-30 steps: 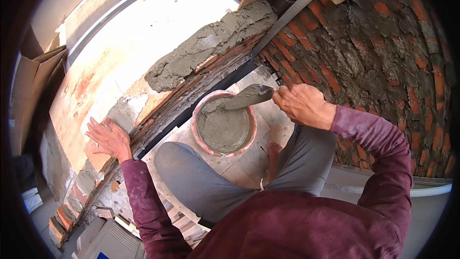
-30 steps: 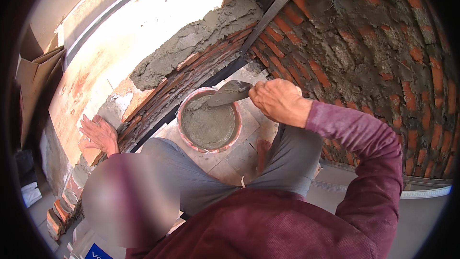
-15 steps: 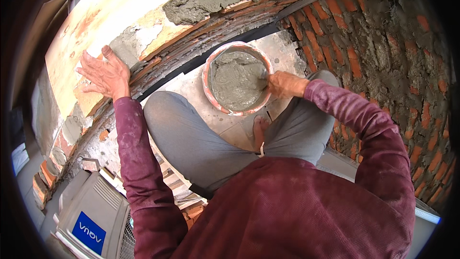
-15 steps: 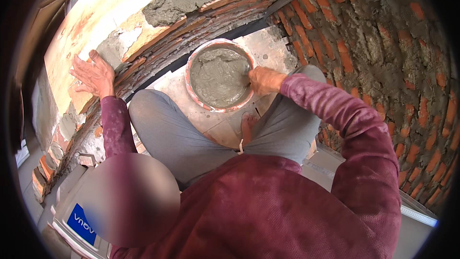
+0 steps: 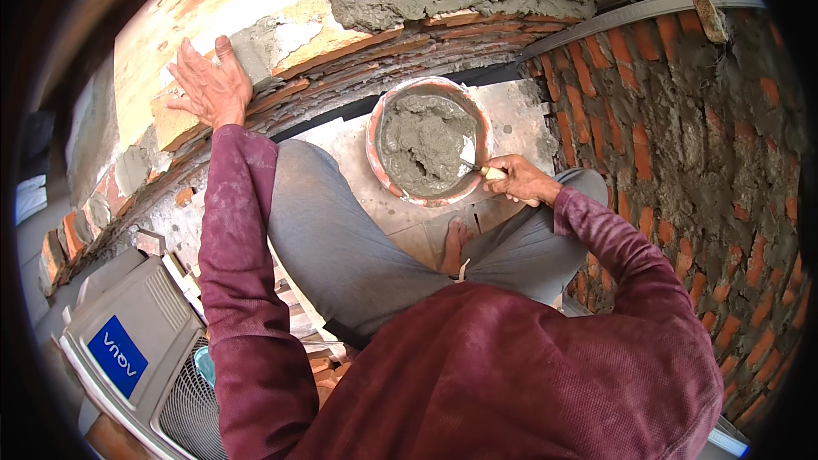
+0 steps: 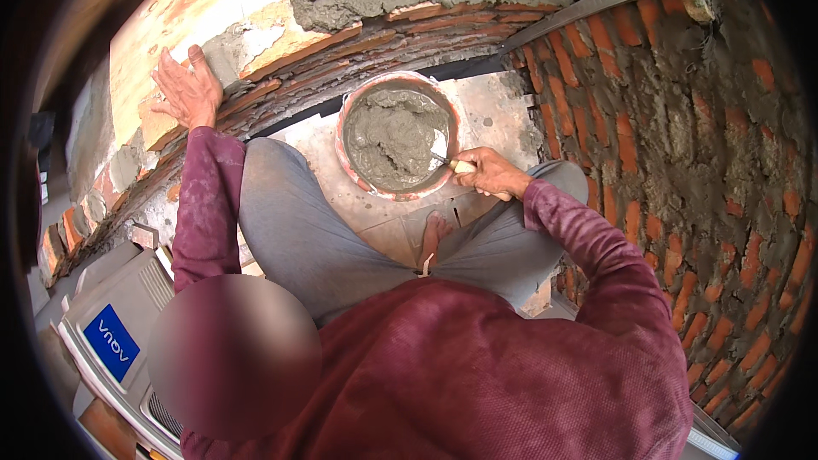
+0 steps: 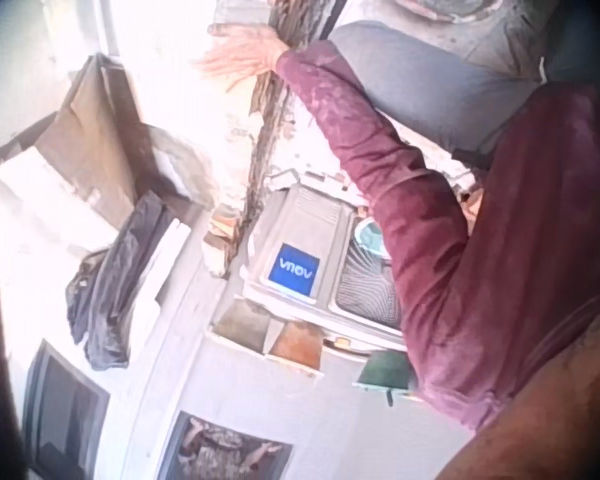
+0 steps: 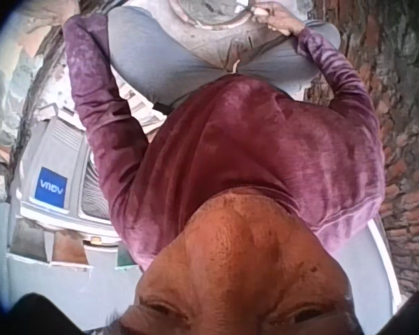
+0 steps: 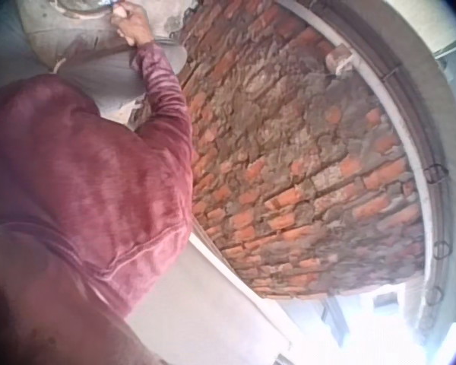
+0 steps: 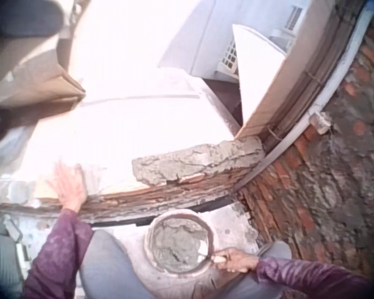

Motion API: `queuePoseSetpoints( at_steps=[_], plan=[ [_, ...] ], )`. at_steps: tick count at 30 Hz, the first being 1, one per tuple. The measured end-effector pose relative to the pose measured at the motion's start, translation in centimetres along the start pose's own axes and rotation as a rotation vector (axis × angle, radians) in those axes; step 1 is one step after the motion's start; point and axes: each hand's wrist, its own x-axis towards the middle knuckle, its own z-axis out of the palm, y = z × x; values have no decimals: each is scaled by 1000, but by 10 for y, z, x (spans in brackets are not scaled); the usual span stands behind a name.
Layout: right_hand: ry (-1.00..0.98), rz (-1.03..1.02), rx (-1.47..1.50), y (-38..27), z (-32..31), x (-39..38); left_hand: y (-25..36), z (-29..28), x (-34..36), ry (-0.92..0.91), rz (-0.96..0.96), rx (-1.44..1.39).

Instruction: The person builds a brick wall by using a trowel to apply mortar onto existing bricks and placing new bricks on top.

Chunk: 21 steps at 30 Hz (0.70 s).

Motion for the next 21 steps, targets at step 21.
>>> queuePoseSetpoints(
  at_steps=[21],
  plan=[
    [760, -957, -1095, -245, -56, -18, -25, -8, 4, 30, -129, 61]
  ],
)
